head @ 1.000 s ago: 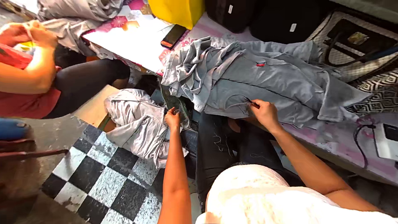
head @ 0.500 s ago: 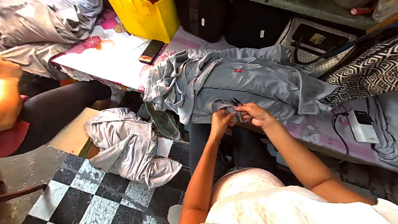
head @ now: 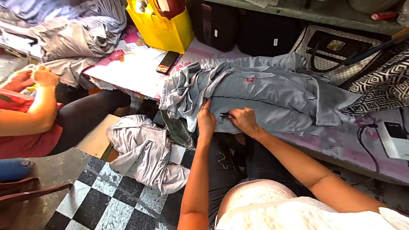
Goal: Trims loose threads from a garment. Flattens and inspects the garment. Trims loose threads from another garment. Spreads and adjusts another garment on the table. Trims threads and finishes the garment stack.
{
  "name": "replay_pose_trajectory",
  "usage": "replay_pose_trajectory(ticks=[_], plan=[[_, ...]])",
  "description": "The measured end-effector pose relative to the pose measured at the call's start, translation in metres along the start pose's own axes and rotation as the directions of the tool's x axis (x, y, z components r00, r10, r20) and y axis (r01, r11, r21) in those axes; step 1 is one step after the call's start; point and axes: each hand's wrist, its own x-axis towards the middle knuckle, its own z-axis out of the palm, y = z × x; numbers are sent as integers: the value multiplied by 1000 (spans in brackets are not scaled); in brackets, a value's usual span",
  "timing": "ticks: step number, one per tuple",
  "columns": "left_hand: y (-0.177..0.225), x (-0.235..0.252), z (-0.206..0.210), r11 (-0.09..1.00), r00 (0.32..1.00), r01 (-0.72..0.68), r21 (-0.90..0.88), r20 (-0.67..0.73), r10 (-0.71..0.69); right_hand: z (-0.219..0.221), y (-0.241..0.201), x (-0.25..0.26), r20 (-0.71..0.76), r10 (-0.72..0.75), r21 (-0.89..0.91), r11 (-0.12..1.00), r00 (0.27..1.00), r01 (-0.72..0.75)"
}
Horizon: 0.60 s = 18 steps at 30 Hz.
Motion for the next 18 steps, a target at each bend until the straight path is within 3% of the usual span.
replay_pose_trajectory(ticks=[2, 4, 6, 7, 8, 9, 11, 13, 15, 16, 18], plan=[[-10, 14, -10, 998, 992, -59, -25, 110, 61, -15, 4, 14, 220, 209, 300, 915, 953, -270], [-20, 21, -20, 993, 954, -57, -104, 289, 85, -30, 12, 22, 414, 334, 618, 579, 847, -531], [-25, 22, -22, 992, 906, 1, -124, 419, 52, -40, 23, 24, 582, 338, 731, 182, 740, -658], [-24, 22, -22, 994, 883, 21, -103, 468, 29, -42, 28, 24, 625, 322, 732, 77, 712, -677], [-23, 22, -22, 997, 869, 24, -79, 494, 18, -42, 32, 22, 618, 326, 735, 85, 715, -673], [-22, 21, -22, 998, 882, 10, -62, 472, 20, -44, 35, 18, 562, 350, 728, 221, 750, -649], [-17, 22, -19, 999, 963, -32, -14, 267, 35, -51, 39, 5, 369, 346, 558, 659, 862, -504], [-4, 34, -24, 998, 998, -17, 64, 66, 13, -54, 48, -19, 274, 171, 294, 922, 946, -252], [11, 55, -31, 997, 1000, -21, 77, -22, 22, -57, 60, -48, 283, 47, 86, 993, 958, -75], [17, 66, -30, 995, 996, -54, 81, -63, 59, -63, 66, -60, 311, 41, 54, 997, 950, -61], [29, 90, -24, 984, 983, -121, 130, -122, 136, -92, 79, -65, 339, 139, 122, 974, 931, -190]])
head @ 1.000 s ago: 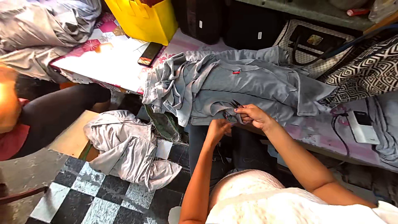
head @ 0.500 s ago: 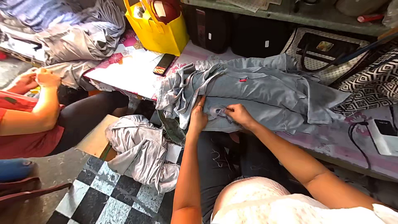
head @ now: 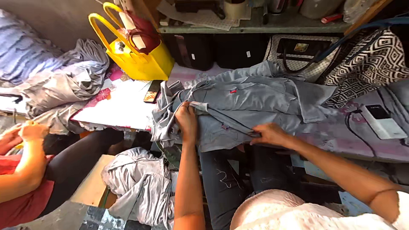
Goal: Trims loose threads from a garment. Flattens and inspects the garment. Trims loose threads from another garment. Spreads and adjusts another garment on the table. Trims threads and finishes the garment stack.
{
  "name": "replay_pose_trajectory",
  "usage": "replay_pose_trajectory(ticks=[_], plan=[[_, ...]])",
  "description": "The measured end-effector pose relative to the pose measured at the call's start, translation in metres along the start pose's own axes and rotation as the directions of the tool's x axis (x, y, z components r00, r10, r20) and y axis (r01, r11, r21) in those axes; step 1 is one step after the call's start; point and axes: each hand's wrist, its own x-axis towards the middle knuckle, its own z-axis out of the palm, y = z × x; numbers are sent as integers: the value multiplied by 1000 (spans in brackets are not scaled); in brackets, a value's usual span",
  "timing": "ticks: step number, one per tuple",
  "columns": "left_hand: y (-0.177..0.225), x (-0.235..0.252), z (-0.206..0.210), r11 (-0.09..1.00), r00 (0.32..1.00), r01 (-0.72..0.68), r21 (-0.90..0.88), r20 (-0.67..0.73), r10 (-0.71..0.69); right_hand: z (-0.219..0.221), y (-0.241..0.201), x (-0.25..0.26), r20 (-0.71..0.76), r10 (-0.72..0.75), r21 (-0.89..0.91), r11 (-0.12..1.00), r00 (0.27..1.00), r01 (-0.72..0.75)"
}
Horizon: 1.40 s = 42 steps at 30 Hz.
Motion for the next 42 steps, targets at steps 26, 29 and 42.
replay_pose_trajectory(ticks=[26, 29, 42], plan=[[-46, 55, 70, 951, 918, -309, 21, 266, 293, -45, 88, 154, -730, 144, -89, 949, 668, -301], [-17, -25, 46, 954, 937, -292, -65, 183, 299, -29, 31, 109, -723, 42, -105, 980, 689, -170], [-8, -163, 48, 989, 992, -71, -130, -108, 57, 53, -59, 24, -127, 566, 9, 822, 814, -570]])
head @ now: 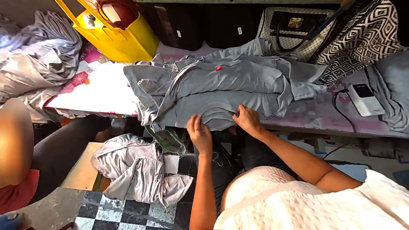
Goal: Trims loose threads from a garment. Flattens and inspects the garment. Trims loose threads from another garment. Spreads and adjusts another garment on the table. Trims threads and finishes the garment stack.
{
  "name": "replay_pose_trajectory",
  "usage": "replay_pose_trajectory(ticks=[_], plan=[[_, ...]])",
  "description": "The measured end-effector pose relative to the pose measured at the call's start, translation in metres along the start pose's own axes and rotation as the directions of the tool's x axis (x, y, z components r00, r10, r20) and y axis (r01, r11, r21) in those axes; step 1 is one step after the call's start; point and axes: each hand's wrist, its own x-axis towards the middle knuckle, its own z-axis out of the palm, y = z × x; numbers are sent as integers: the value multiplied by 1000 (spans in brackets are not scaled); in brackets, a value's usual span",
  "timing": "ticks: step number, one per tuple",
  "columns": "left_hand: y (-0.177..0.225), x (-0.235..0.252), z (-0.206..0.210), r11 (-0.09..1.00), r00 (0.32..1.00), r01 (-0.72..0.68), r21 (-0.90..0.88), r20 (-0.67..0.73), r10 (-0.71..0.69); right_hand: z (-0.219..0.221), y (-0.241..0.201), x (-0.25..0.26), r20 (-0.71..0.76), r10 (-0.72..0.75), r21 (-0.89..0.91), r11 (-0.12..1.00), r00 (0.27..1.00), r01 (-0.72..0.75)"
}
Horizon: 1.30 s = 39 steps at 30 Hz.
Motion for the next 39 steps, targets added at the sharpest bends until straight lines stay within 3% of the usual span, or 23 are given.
replay_pose_trajectory(ticks=[3, 5, 7, 9, 11, 12, 14, 18, 21, 23, 25, 28, 30, 31, 32, 34, 37, 38, 39], plan=[[16, -9, 26, 988, 979, -48, -146, 190, 76, -4, -2, -3, 25, -30, 40, 999, 999, 29], [11, -15, 43, 986, 948, -25, -162, 310, 75, -3, 5, -2, -18, -41, 240, 970, 999, 44], [5, -20, 50, 988, 952, -42, -148, 295, 85, 1, 17, 2, -67, -1, 541, 840, 998, 37], [2, -22, 49, 985, 964, -41, -166, 252, 83, 1, 25, 2, 62, 60, 865, 495, 996, -83], [1, -25, 45, 982, 970, -22, -186, 235, 66, -1, 34, 2, 286, -14, 956, 70, 958, -284], [4, -25, 43, 982, 969, -6, -191, 241, 53, -1, 37, 3, 377, -69, 922, -67, 924, -381], [17, -23, 39, 979, 968, 31, -203, 250, 21, 3, 40, 4, 479, -120, 848, -191, 870, -494], [41, -17, 44, 983, 978, -63, -173, 186, 96, 6, 36, 2, 512, -97, 830, -203, 854, -520], [38, -9, 53, 989, 958, -120, -86, 253, 138, 4, 36, 1, 506, -116, 837, -171, 855, -519], [29, -8, 57, 978, 956, -187, -91, 211, 203, 1, 34, 0, 485, -85, 865, -104, 870, -492], [23, -15, 59, 947, 944, -303, -104, 106, 314, 4, 27, -3, 386, 36, 919, 66, 922, -388], [20, -30, 63, 892, 897, -442, -97, -44, 439, 20, 20, -8, 121, 192, 828, 522, 974, -206], [17, -35, 65, 887, 892, -452, -98, -72, 446, 23, 20, -11, 114, 175, 759, 620, 978, -199], [14, -37, 66, 893, 900, -436, -109, -67, 431, 22, 20, -13, 142, 166, 780, 588, 976, -214], [12, -40, 66, 903, 912, -409, -131, -58, 405, 18, 21, -16, 195, 158, 837, 487, 968, -249], [8, -47, 69, 922, 940, -339, -185, -45, 337, 9, 22, -20, 335, 126, 919, 175, 934, -353], [7, -51, 72, 939, 963, -270, -213, -46, 266, 6, 29, -20, 518, 44, 828, -275, 854, -488], [7, -51, 71, 942, 966, -259, -214, -50, 255, 7, 33, -21, 540, 3, 784, -365, 842, -502], [8, -51, 71, 943, 967, -253, -216, -52, 248, 8, 36, -24, 520, -7, 794, -365, 854, -487]])
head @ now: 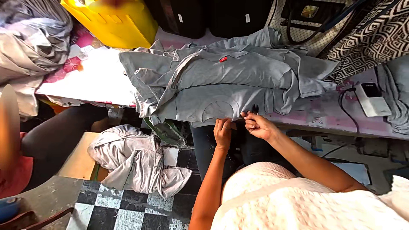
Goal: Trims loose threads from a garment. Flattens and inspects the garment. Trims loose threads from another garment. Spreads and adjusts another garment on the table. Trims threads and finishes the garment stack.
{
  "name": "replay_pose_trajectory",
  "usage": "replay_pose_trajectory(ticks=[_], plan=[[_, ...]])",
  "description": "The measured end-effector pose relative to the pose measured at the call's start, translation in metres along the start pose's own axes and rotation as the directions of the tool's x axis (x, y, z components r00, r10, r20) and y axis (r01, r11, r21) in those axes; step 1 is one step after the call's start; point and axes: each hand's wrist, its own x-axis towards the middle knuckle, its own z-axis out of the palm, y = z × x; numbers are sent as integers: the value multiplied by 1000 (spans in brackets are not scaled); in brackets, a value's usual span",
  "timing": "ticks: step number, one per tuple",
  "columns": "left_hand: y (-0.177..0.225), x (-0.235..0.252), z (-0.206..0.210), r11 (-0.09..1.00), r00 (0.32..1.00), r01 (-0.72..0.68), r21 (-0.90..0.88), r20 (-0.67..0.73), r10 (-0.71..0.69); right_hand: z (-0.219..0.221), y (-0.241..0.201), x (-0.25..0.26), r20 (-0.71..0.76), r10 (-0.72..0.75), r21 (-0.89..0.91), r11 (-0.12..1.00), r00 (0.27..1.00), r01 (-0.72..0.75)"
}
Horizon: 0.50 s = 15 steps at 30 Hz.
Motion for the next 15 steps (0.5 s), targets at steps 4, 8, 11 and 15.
replay_pose_trajectory(ticks=[4, 8, 11, 15], plan=[[-2, 0, -1, 999, 999, -38, 23, 9, 38, -2, 0, -13, 136, -395, -549, 734, 908, 401], [-1, 0, 0, 984, 986, -160, 79, 62, 155, 19, -1, -12, 301, -575, -937, -27, 761, 350], [1, 3, 3, 960, 968, -245, 134, 97, 233, 35, 4, -2, 336, -535, -924, -346, 775, 161], [2, 9, 3, 932, 945, -317, 178, 142, 294, 39, 5, 10, 245, -479, -917, -397, 843, 41]])
